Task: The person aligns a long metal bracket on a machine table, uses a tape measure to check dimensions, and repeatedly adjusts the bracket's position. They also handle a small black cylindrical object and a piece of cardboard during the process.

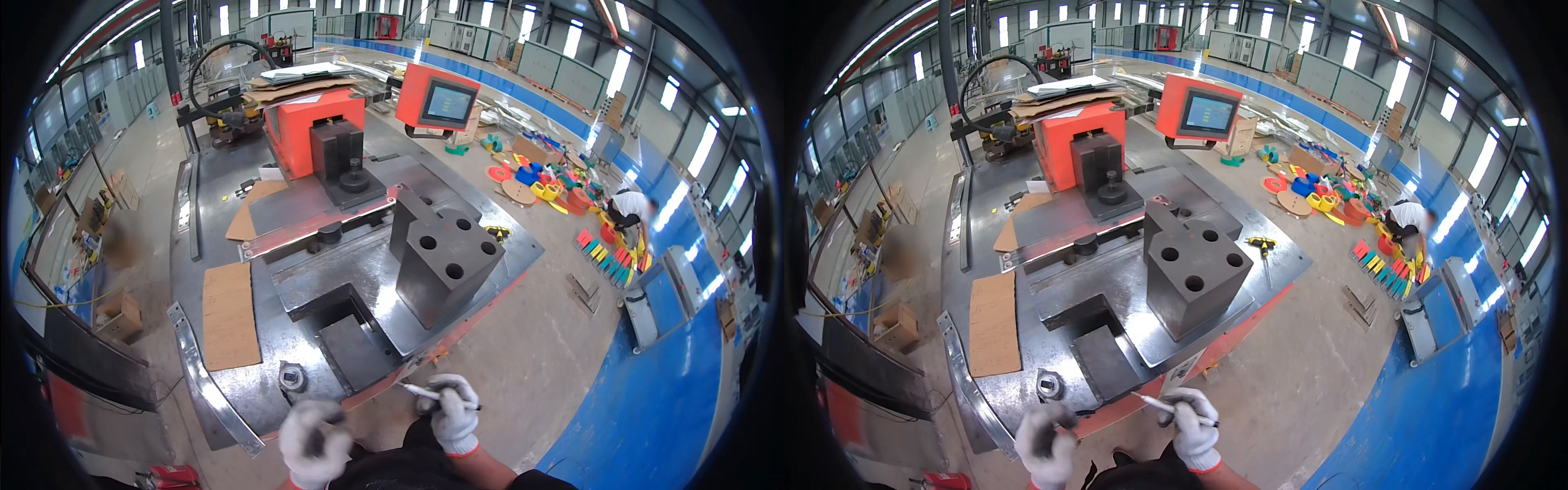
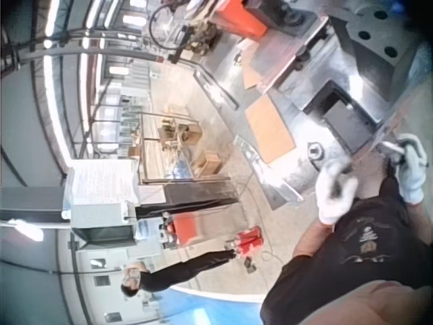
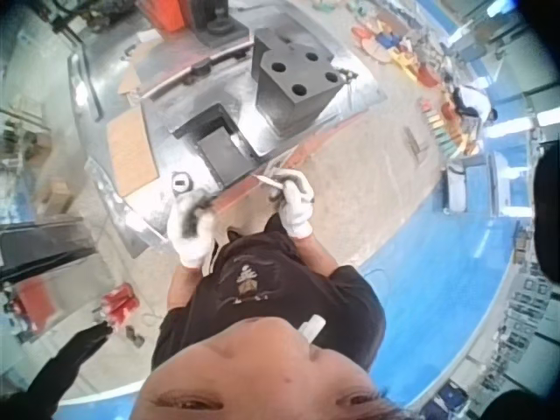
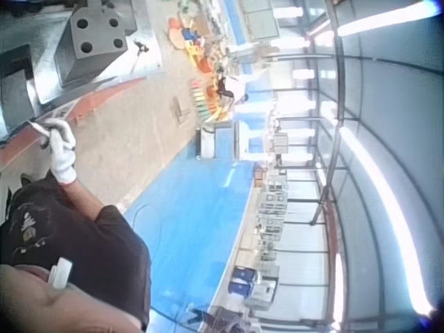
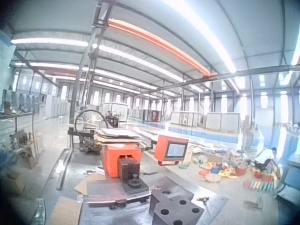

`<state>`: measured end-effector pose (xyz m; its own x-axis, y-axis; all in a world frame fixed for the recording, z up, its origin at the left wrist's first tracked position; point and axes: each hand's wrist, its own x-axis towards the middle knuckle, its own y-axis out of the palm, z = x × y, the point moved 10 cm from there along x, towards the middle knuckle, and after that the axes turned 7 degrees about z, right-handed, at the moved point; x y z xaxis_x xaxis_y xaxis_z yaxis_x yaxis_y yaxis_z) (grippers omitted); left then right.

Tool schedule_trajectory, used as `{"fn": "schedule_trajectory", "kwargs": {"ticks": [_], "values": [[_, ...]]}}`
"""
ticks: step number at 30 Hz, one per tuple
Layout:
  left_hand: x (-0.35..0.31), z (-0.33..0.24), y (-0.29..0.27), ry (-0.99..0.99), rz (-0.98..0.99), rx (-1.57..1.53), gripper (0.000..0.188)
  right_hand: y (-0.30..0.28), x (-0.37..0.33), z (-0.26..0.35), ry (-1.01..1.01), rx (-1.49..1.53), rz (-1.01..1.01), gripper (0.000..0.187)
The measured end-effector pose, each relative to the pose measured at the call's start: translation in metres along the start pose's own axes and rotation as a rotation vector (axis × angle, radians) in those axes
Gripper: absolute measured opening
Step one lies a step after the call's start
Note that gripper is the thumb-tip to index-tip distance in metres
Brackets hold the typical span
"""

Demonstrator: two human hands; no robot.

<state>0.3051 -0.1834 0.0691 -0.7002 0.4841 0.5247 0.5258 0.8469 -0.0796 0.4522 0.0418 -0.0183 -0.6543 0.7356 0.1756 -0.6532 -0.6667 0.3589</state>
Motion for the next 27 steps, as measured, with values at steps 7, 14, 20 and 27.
{"fn": "schedule_trajectory", "kwargs": {"ticks": [7, 14, 20, 27], "values": [[0.052, -0.173, 0.201, 0.667, 0.740, -0.695, 0.024, -0.125, 0.023, 0.063, -0.236, -0.060, -0.200, 0.034], [0.073, -0.172, 0.341, 0.741, 0.588, -0.928, 0.018, -0.291, 0.065, 0.118, -0.247, -0.040, -0.364, 0.032], [0.084, -0.059, 0.462, 0.293, 0.830, -0.375, 0.021, -0.370, 0.094, 0.150, -0.258, 0.054, -0.346, 0.033], [0.079, 0.113, 0.520, -0.886, 0.188, -0.906, 0.034, -0.358, 0.145, 0.144, -0.198, 0.116, -0.112, 0.048]]}}
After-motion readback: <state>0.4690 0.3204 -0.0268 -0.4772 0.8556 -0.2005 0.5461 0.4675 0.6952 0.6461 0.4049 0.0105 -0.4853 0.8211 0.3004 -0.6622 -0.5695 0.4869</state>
